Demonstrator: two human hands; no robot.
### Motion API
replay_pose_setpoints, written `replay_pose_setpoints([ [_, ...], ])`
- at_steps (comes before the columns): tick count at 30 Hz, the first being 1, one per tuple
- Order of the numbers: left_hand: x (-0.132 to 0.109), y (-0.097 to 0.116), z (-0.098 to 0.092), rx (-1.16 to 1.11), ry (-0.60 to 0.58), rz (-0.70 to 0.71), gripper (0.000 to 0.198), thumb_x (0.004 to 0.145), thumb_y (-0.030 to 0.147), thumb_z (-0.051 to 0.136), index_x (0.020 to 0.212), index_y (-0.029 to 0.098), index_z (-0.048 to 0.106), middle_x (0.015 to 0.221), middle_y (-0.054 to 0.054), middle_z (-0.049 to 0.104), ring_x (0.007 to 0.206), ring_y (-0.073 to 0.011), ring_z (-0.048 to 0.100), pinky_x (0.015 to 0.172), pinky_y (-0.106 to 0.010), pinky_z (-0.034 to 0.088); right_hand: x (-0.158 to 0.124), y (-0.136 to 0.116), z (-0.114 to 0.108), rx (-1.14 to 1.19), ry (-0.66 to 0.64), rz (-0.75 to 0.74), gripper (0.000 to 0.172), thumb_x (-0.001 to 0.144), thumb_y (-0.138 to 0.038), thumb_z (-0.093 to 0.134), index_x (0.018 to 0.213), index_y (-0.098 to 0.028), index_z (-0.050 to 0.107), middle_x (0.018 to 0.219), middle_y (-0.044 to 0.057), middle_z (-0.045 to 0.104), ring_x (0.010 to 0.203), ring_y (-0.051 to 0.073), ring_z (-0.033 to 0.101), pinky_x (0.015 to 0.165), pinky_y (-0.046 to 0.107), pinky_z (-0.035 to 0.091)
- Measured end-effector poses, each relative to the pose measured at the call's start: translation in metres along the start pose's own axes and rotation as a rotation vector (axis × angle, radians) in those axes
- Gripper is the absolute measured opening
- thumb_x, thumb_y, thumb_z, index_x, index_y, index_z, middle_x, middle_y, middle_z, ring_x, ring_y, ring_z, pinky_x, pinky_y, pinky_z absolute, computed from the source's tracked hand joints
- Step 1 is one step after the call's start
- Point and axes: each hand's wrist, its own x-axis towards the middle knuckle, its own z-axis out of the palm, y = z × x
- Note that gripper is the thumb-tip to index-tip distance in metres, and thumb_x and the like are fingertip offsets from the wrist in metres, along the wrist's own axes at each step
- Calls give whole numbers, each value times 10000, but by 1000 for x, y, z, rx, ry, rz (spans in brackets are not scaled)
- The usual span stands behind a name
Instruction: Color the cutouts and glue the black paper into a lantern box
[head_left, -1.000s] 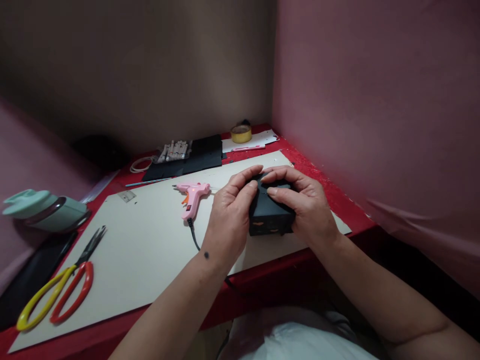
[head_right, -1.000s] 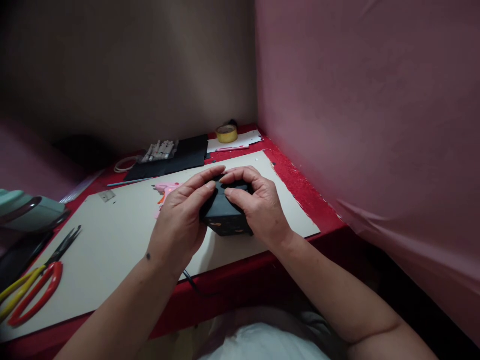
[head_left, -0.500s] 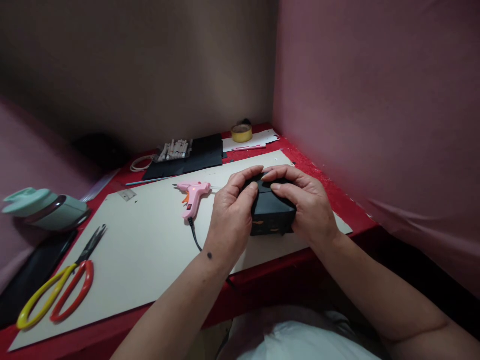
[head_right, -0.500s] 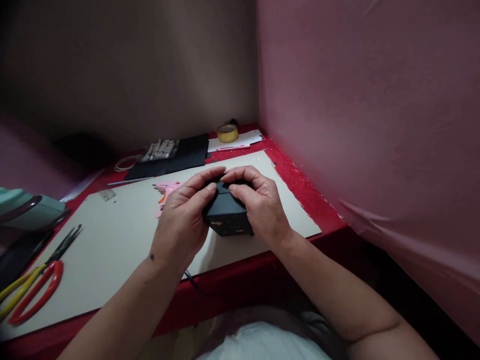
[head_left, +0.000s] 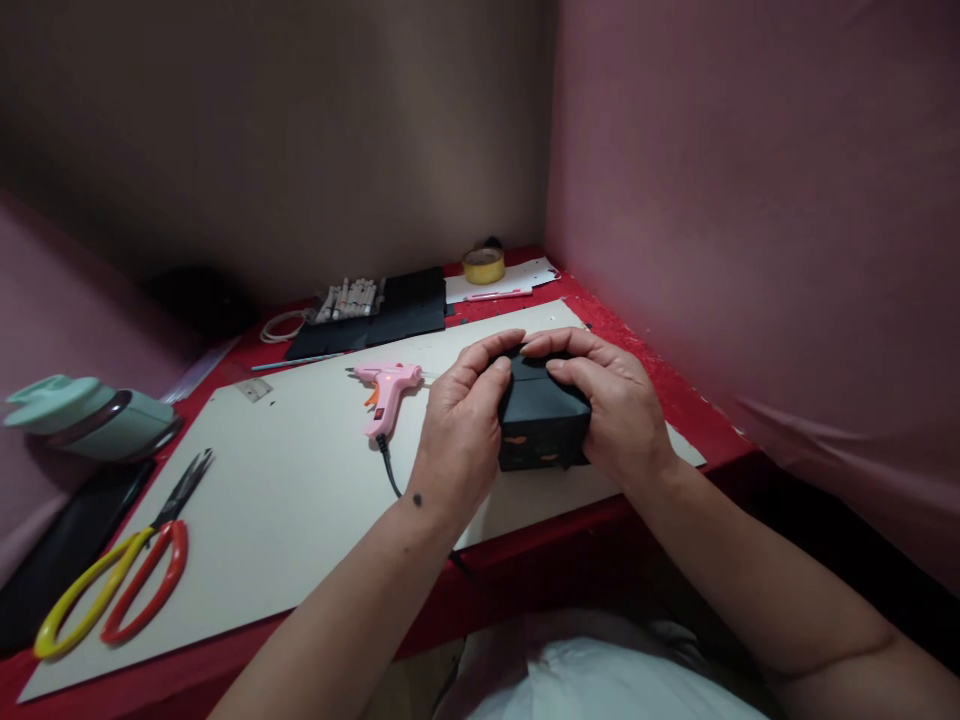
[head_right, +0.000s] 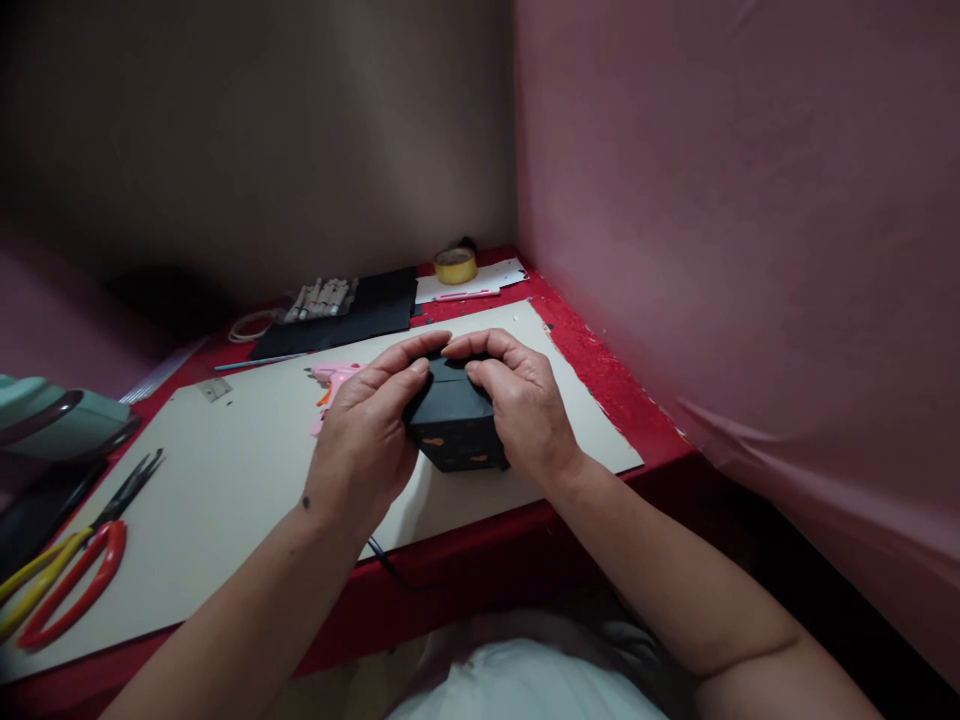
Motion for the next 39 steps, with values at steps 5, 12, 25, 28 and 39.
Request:
replay_pose_setpoints([
  [5,2,3,-8,201,2,148,327,959,350,576,1230,232,715,1361,-72,662,1313,-250,570,1122,-360,425,1,-1,0,12,-1,30,170,765,-165,607,829,-237,747,879,-19,710,864,166,588,781,307,424],
  [12,-15,3,-29,1200,-127,909,548,1036,403,479,1470,68,477,1558,-212,477,1516,-318,346,1263,-525,195,2,-2,0,5,-4,54,188,736,-177,605,861,-234,734,830,-32,680,786,143,558,724,298,404],
  [25,-17,12,-25,1457,-193,999,466,1025,353,509,1257,-26,645,1367,-259,642,1319,-413,584,1131,-609,450,2,-1,0,-11,39,52,237,780,-203,585,951,-252,740,958,-37,707,834,141,571,773,298,419],
  [28,-17,11,-25,1449,-190,1006,465,1022,344,513,1260,-33,643,1371,-265,636,1323,-416,580,1121,-609,463,3,-1,2,-11,50,49,241,782,-200,571,940,-247,747,966,-35,715,856,144,582,799,301,421],
  [39,-16,10,-24,1440,-184,996,443,1023,321,500,1257,-32,633,1364,-264,641,1318,-412,584,1120,-614,457,5,-4,0,122,-50,56,249,803,-352,705,1024,-236,705,981,-10,681,920,155,606,837,302,449],
])
